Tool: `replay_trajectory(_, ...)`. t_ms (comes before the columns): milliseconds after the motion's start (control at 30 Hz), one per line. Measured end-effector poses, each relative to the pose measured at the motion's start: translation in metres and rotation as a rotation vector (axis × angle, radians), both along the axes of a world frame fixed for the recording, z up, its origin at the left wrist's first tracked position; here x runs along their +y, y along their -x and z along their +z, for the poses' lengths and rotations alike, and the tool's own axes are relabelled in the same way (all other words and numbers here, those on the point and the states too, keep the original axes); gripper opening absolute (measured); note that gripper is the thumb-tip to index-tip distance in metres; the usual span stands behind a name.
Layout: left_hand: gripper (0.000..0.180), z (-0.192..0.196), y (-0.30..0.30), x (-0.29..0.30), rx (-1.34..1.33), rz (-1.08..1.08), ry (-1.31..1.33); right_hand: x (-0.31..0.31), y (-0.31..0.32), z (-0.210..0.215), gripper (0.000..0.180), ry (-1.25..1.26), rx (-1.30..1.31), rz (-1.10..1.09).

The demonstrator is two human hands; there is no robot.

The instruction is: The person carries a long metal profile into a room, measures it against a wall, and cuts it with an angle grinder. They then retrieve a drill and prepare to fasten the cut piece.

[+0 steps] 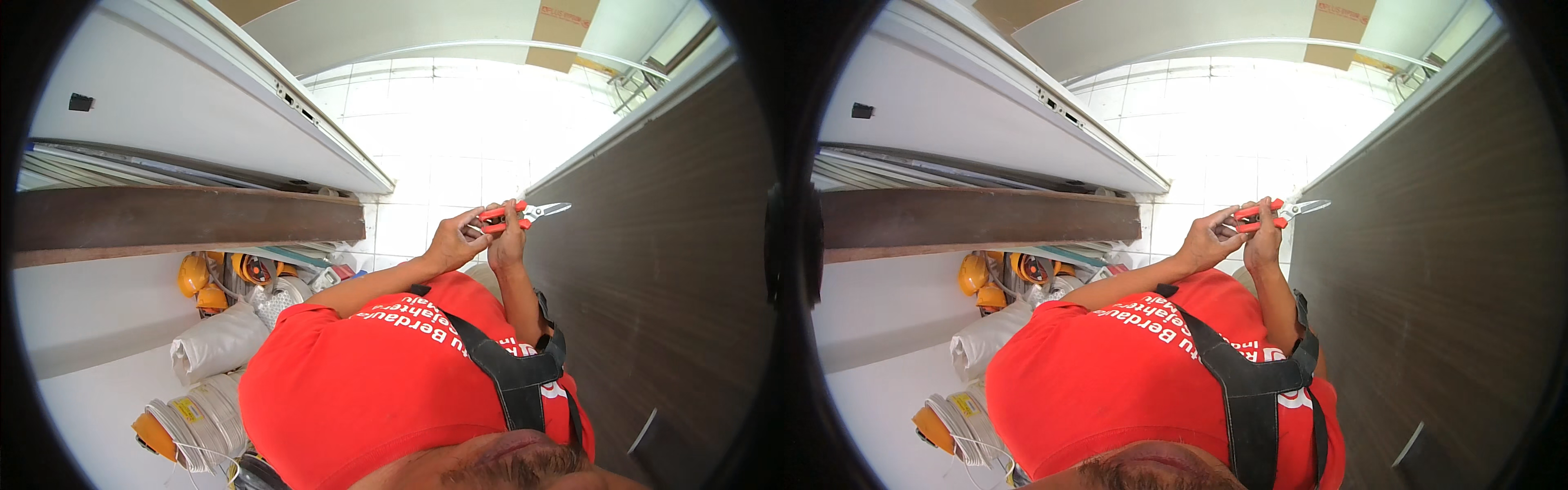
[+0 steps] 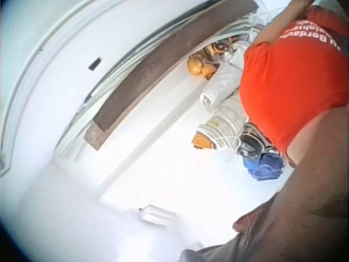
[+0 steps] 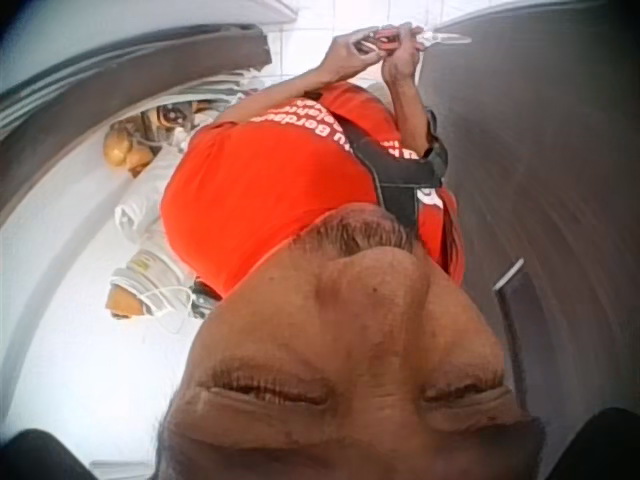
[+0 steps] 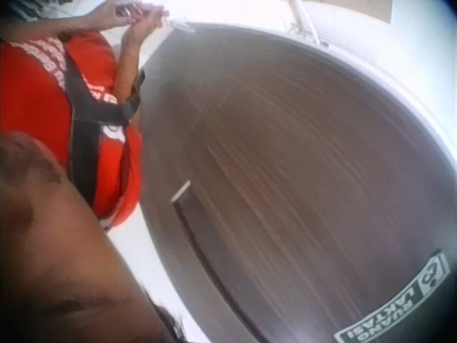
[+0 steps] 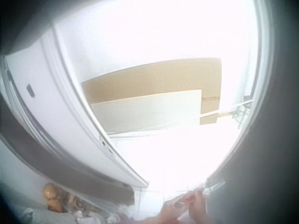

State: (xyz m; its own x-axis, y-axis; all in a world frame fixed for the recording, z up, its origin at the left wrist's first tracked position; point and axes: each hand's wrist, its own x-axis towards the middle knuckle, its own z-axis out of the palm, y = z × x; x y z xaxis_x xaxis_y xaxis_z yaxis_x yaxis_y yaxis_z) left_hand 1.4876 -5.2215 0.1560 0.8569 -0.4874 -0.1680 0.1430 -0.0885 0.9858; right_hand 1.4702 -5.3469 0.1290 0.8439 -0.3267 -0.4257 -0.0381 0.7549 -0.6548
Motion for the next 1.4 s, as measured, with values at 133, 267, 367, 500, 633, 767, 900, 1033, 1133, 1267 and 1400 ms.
replay_trajectory(133,0.055,-0.012,-0.049,-0.013,-0.037,-0.039,-0.059,-0.013,-0.045,-0.016,0.035,-0.007,-0.025,0.021)
replay_trajectory(267,0.059,-0.013,-0.116,-0.029,0.086,-0.079,-0.065,-0.03,-0.106,-0.03,0.031,0.117,0.005,0.067)
replay_trajectory(367,0.059,-0.036,-0.168,-0.054,0.008,-0.143,-0.185,-0.057,-0.147,-0.031,0.032,0.178,-0.01,0.051)
replay_trajectory(500,0.057,-0.022,-0.251,-0.092,0.064,-0.16,-0.182,-0.098,-0.227,-0.031,0.027,0.206,0.065,0.061)
replay_trajectory(633,0.054,-0.028,-0.333,-0.084,0.121,-0.032,-0.079,-0.09,-0.322,-0.024,0.023,0.253,0.021,0.147)
replay_trajectory(767,0.047,-0.051,-0.397,-0.069,0.201,0.089,0.007,-0.087,-0.404,-0.046,0.038,0.256,-0.083,0.38)
replay_trajectory(900,0.043,-0.08,-0.457,-0.059,0.209,0.157,0.074,-0.118,-0.497,-0.052,0.044,0.265,0.095,0.648)
replay_trajectory(1033,0.038,-0.105,-0.536,-0.035,0.239,0.246,-0.09,-0.102,-0.579,-0.043,0.039,0.112,0.005,0.86)
replay_trajectory(1133,0.046,-0.111,-0.598,-0.018,0.147,0.194,-0.208,-0.088,-0.645,-0.044,0.04,-0.004,-0.016,0.885)
replay_trajectory(1267,0.058,-0.093,-0.654,-0.01,0.155,0.31,-0.236,-0.086,-0.727,-0.079,0.028,0.061,-0.003,0.799)
replay_trajectory(1400,0.061,-0.105,-0.724,0.024,0.165,0.231,-0.343,-0.11,-0.795,-0.16,0.021,0.003,0.259,0.713)
